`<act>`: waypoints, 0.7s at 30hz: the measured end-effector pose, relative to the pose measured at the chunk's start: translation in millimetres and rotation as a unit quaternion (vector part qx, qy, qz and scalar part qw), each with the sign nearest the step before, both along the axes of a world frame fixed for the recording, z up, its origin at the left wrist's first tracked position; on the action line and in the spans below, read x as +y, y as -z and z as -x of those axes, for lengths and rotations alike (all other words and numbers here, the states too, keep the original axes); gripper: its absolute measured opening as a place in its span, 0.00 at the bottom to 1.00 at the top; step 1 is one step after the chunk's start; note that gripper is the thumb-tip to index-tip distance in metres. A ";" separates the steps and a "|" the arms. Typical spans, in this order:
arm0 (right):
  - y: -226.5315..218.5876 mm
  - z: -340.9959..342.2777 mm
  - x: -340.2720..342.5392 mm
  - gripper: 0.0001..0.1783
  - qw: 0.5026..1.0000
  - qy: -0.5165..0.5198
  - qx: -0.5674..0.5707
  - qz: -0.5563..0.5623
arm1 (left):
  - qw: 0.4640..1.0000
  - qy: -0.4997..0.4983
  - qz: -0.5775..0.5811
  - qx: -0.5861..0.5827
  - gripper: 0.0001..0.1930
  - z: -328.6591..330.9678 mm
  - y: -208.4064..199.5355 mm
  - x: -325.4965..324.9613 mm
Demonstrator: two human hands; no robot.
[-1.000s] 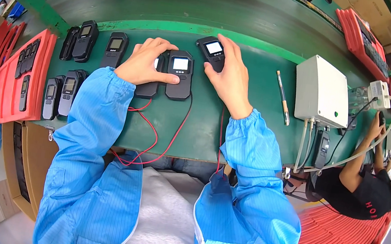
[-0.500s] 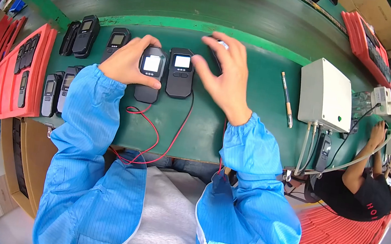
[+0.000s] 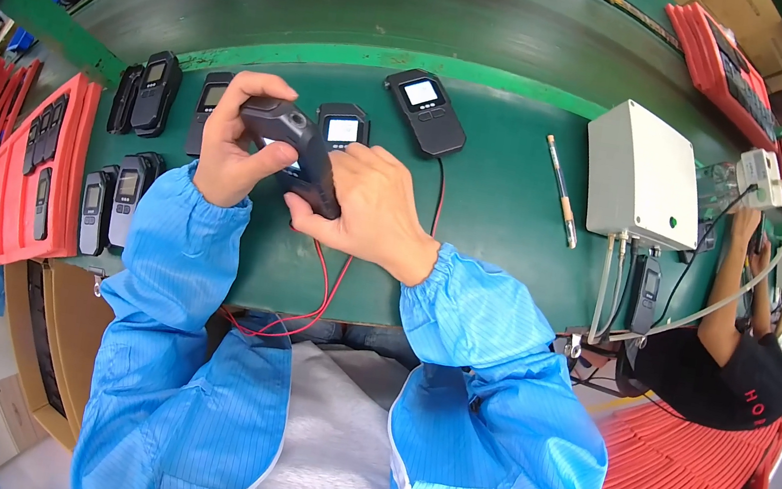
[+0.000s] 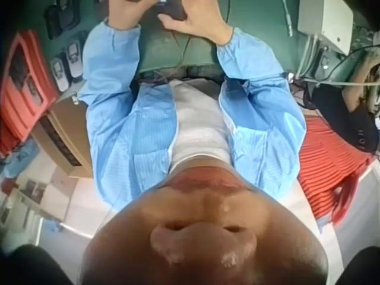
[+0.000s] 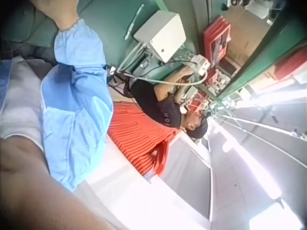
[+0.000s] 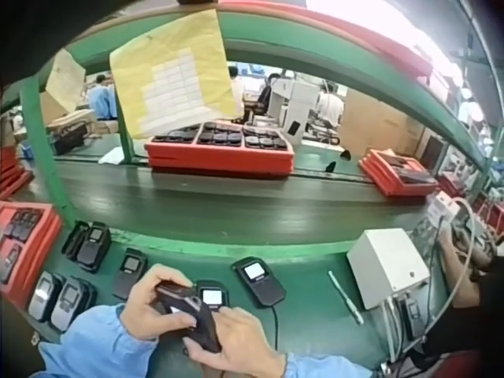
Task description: Assembling handheld electronic devices by inserting batteries and performing functional tests.
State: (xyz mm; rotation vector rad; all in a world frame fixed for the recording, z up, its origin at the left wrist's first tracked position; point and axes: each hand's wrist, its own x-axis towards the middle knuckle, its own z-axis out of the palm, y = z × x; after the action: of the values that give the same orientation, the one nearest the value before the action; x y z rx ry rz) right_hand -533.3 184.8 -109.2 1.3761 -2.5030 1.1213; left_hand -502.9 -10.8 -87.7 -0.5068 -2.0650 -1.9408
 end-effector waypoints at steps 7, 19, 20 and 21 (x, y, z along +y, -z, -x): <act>0.8 -0.6 -2.7 0.18 0.987 -0.044 -0.127 0.087 | 0.998 -0.046 0.022 0.046 0.28 0.6 10.1 1.9; -3.1 -3.0 0.9 0.25 0.907 0.003 -0.377 0.189 | 0.989 -0.098 0.046 0.098 0.23 13.3 -10.9 27.6; -3.9 -1.1 2.0 0.24 0.838 -0.020 -0.497 0.224 | 0.993 -0.102 0.006 0.064 0.21 21.2 -13.0 31.6; -6.2 2.8 5.2 0.24 0.841 -0.018 -0.493 0.223 | 0.993 -0.106 -0.034 0.030 0.19 30.4 -14.5 34.5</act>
State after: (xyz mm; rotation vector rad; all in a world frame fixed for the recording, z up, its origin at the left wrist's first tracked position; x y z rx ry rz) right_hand -536.0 190.0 -103.0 0.7850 -2.3678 2.7400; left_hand -533.3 23.7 -73.2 -0.3114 -1.9220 -1.8423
